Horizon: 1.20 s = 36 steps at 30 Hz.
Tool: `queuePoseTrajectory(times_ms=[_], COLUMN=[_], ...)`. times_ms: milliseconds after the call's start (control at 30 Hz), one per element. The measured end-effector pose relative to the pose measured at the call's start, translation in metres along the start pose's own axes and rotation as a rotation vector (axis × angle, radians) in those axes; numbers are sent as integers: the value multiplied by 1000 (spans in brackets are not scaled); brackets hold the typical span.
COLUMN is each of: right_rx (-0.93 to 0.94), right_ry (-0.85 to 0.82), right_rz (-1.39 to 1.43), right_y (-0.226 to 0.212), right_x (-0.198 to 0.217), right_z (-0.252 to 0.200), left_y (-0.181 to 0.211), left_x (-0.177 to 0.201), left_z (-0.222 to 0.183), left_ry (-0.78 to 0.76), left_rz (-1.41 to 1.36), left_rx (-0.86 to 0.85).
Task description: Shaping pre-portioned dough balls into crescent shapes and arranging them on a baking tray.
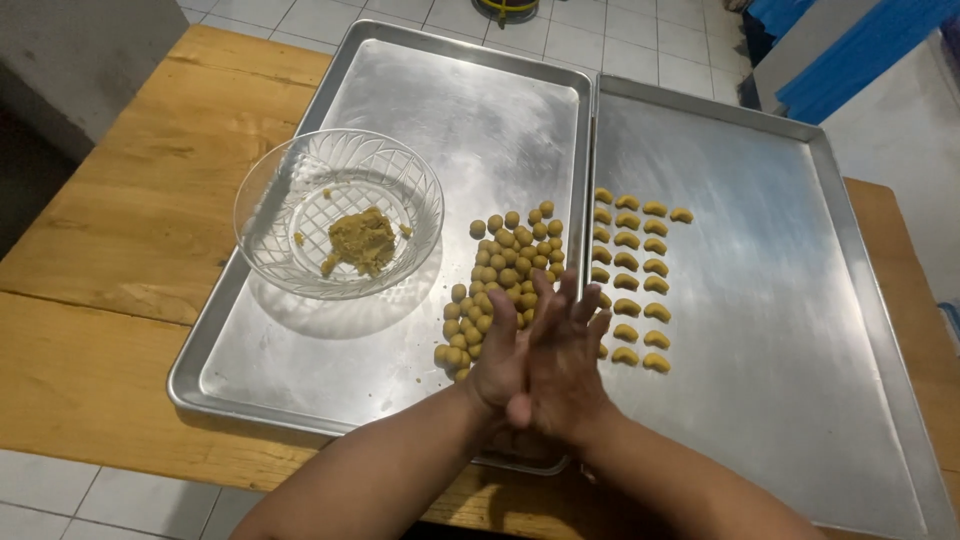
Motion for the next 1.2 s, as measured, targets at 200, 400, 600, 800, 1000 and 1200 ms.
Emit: queuePoseTrajectory(times_ms=[200, 400, 600, 800, 1000, 1200], right_rx=[-272, 21, -493, -58, -489, -439], right_ry=[94, -24, 16, 6, -16, -16], right_rz=[-33, 143, 107, 115, 33, 98], right_y=[22, -19, 15, 1, 26, 15], right_x=[23, 16, 37, -6, 21, 15], right_z=[21, 8, 30, -2, 22, 18], left_y=[6, -23, -8, -3, -12, 1], left_x=[-26, 40, -15, -5, 8, -15], left_z=[-7, 4, -6, -4, -2, -1], left_ry=[94, 61, 135, 19, 108, 142], left_rz=[192, -48, 252, 318, 152, 125], left_rx=[18, -1, -93, -127, -64, 4])
Point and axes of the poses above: each hand's wrist, its own z-axis towards the middle knuckle, its own x-axis out of the back of the hand, y = z × x, the point moved 1 cm from there along z, towards the middle knuckle, and after that the axes turned 10 degrees about z, right-handed, at the moved point
